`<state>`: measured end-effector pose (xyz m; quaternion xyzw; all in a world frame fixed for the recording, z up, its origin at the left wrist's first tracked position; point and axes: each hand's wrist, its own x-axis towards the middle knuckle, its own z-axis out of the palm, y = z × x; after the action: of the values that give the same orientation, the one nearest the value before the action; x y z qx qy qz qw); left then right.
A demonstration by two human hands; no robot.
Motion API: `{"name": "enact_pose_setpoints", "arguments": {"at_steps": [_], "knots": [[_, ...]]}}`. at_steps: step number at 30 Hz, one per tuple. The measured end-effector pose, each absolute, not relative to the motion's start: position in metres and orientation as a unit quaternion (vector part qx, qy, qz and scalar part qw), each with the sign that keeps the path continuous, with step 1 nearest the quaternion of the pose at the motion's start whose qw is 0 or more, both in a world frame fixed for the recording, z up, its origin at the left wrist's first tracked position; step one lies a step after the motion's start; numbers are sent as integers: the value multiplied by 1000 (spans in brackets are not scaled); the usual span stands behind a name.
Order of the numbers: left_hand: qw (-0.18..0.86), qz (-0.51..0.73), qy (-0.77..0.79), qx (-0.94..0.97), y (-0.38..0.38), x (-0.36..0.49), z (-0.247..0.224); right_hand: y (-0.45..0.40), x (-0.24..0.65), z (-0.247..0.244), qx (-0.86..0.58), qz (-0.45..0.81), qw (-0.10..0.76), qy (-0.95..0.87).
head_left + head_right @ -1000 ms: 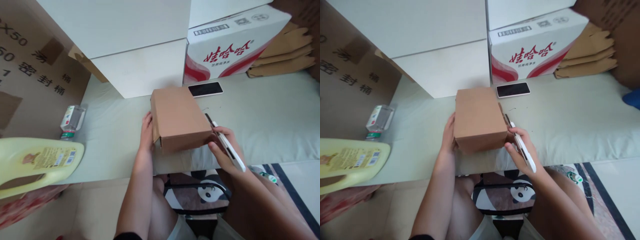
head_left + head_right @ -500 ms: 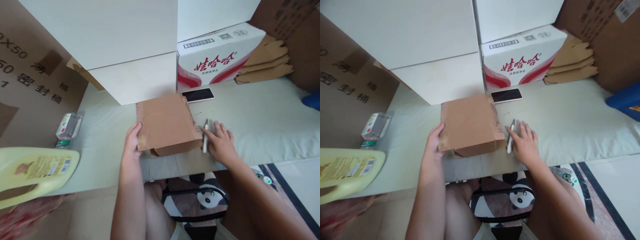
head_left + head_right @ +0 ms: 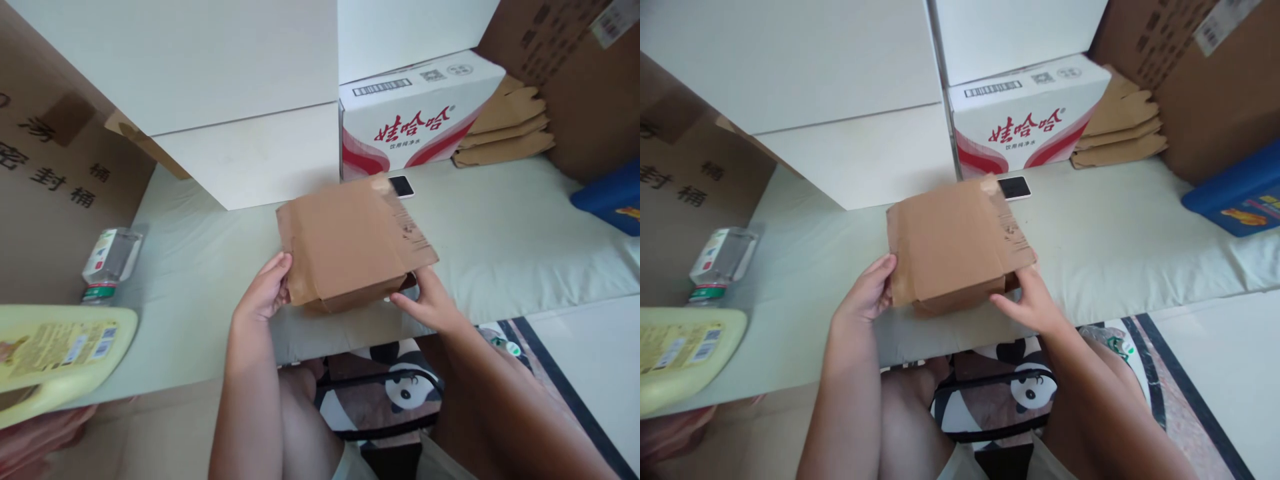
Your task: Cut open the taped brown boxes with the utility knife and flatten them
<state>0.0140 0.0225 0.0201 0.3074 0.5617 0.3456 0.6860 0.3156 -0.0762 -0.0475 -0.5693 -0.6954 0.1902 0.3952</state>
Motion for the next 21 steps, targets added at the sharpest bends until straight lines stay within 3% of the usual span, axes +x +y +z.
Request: {"name": "enact_pose_setpoints", "arguments": {"at_steps": [3, 8, 14, 21], "knots": [[668, 313, 592, 323, 22, 14, 19, -78, 311, -44, -556, 208, 424, -684], [637, 406, 571, 323, 28, 15, 17, -76, 304, -35, -652, 162, 486, -560], [558, 516, 564, 322, 30, 21, 12, -74, 300, -22, -624, 298, 549, -470], [559, 536, 496, 391, 34, 24, -1, -75, 292, -25, -630, 288, 621, -368]]}}
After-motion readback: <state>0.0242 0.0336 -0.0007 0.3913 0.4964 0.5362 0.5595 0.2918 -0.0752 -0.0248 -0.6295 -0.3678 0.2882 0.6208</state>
